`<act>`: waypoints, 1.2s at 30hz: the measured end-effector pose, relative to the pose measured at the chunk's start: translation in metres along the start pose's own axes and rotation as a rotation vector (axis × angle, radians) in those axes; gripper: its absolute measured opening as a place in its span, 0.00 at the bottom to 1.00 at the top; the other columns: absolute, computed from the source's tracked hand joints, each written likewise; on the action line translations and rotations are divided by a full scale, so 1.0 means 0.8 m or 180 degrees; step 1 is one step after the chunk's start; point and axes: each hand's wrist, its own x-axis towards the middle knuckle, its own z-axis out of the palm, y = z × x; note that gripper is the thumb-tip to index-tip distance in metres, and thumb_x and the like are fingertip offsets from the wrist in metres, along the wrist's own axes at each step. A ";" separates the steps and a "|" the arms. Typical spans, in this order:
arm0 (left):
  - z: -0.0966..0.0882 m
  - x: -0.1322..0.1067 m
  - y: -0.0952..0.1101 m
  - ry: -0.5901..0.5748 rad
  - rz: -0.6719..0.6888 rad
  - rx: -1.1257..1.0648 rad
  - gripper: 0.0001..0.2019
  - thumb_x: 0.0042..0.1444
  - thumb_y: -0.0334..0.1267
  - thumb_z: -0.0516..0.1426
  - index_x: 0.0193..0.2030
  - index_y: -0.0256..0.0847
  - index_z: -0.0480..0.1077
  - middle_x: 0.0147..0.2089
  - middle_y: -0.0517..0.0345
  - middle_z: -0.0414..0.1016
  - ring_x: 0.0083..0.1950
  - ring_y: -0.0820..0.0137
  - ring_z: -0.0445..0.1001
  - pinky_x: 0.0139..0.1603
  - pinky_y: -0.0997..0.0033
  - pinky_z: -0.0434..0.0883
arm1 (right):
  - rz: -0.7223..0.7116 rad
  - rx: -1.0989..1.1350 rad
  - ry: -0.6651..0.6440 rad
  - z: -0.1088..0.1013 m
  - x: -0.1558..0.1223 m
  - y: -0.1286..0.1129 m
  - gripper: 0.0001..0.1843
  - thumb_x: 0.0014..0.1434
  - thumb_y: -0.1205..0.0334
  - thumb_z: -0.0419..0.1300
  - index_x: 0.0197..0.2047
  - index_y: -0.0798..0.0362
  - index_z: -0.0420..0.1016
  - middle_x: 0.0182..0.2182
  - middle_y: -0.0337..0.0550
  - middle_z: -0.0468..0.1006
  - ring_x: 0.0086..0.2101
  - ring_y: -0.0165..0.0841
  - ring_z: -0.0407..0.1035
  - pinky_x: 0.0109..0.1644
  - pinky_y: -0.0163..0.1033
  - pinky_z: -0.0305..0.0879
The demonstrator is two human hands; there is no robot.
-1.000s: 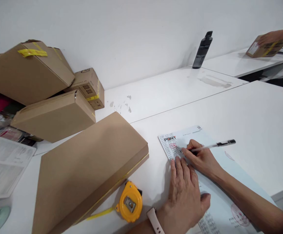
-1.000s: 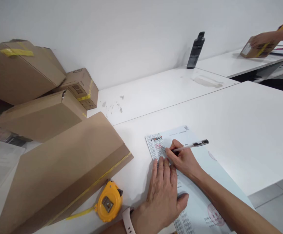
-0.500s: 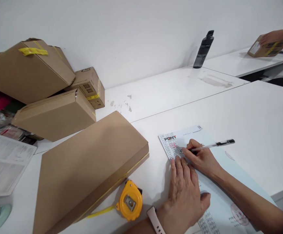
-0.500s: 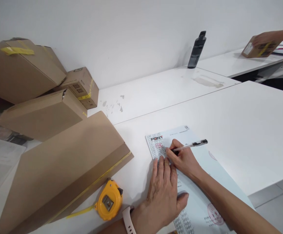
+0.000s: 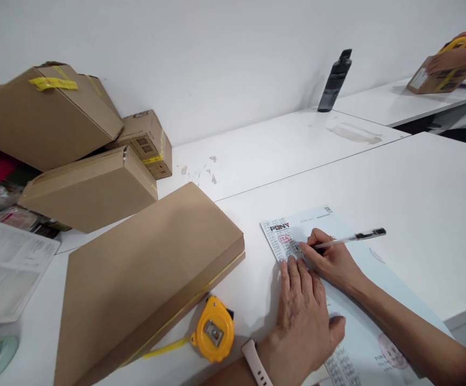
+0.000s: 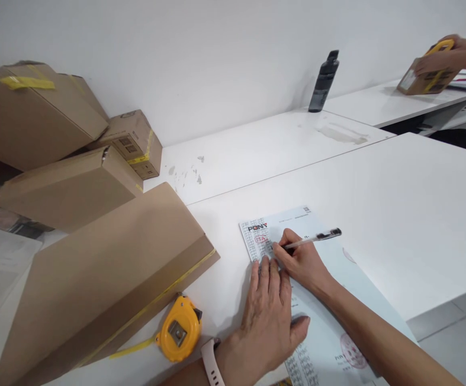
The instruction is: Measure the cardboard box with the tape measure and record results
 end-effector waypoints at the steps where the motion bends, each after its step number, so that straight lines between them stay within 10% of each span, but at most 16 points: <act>1: -0.001 0.000 0.000 0.0002 -0.0001 0.0002 0.37 0.69 0.56 0.46 0.68 0.19 0.62 0.67 0.32 0.70 0.72 0.46 0.63 0.71 0.47 0.64 | -0.0006 0.0010 -0.0004 0.000 0.000 0.000 0.17 0.60 0.54 0.62 0.24 0.47 0.61 0.19 0.32 0.62 0.22 0.29 0.53 0.25 0.38 0.52; 36: 0.001 0.000 -0.001 0.0001 0.0022 0.0038 0.36 0.70 0.56 0.45 0.67 0.20 0.63 0.68 0.31 0.69 0.72 0.45 0.62 0.71 0.46 0.64 | 0.0056 -0.0093 0.0055 0.000 0.001 0.001 0.15 0.58 0.56 0.61 0.24 0.48 0.61 0.19 0.32 0.61 0.22 0.29 0.54 0.25 0.37 0.53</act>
